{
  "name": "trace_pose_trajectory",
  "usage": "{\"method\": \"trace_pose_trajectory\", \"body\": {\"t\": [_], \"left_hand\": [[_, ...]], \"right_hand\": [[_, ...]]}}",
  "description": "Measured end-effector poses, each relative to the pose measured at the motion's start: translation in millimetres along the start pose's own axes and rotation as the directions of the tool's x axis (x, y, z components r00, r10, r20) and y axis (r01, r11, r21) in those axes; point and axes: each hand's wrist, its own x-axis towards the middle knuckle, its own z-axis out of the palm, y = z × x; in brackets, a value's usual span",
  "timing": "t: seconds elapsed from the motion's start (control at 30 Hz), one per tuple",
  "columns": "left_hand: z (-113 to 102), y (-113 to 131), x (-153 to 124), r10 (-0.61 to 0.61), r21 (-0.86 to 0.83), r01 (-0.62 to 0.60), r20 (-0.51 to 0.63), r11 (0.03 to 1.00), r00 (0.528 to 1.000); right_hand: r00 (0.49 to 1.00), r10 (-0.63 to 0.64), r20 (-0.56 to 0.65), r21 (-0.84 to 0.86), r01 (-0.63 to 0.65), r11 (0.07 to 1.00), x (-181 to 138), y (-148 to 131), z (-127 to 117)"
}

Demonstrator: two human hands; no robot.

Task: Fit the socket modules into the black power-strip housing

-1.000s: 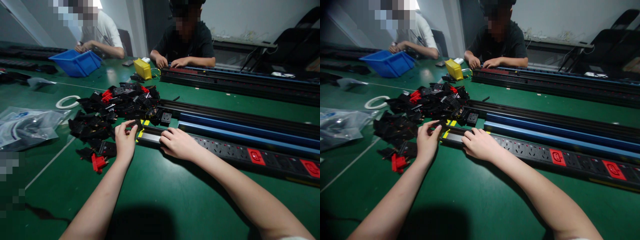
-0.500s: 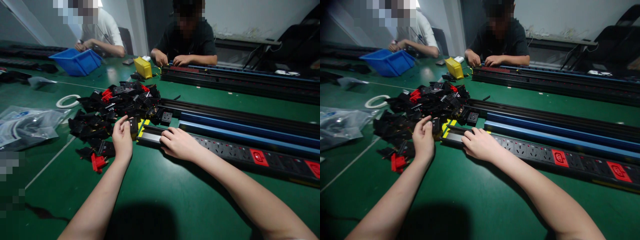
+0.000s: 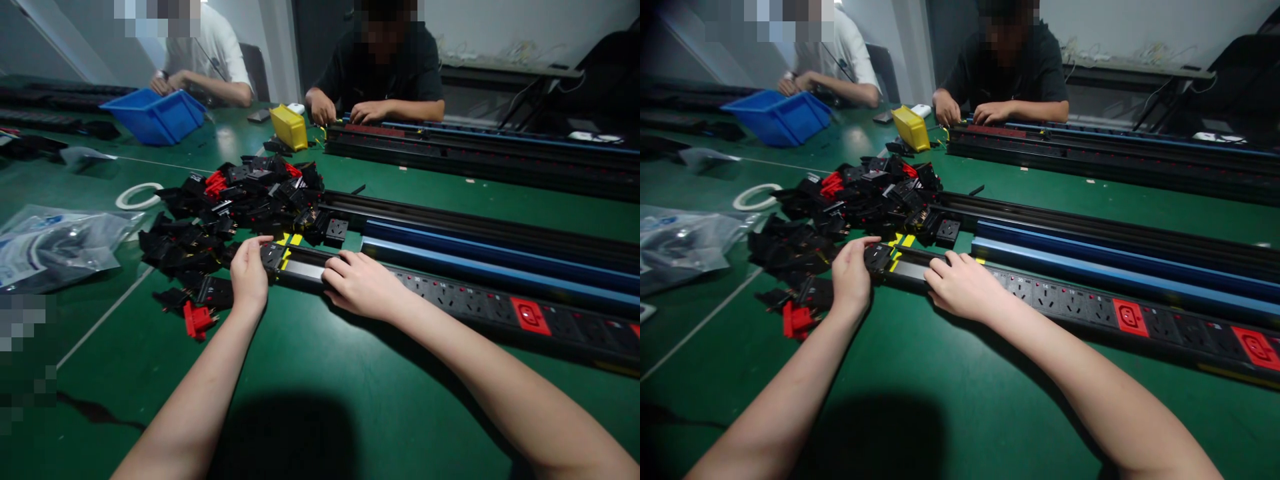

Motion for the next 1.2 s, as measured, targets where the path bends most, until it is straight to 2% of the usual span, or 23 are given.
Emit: {"method": "trace_pose_trajectory", "body": {"t": [0.17,0.7,0.93,1.1,1.2], "left_hand": [[-0.3,1.4,-1.3,-0.004,0.042,0.004,0.017,0.999,1.000],[0.3,2.1,-2.3,0.002,0.025,-0.003,0.057,1.000,0.998],[-1.8,4.9,-5.4,0.010,0.108,-0.025,0.135,0.994,0.991],[-3.1,6.1,-5.0,0.033,0.194,-0.080,0.233,0.978,0.972],[-4.3,1.9,-2.5,0.018,0.144,-0.060,0.279,0.988,0.960]], "right_hand": [[1.000,0.003,0.005,-0.005,-0.003,1.000,-0.1,0.4,0.5],[1.000,-0.008,-0.001,0.001,0.008,1.000,0.2,0.8,1.4],[1.000,-0.008,-0.006,0.000,0.008,1.000,0.1,0.4,1.2],[1.000,-0.008,0.003,-0.001,0.008,1.000,0.4,0.7,0.3],[1.000,-0.006,0.004,0.012,0.006,1.000,0.3,0.7,-0.8]]}}
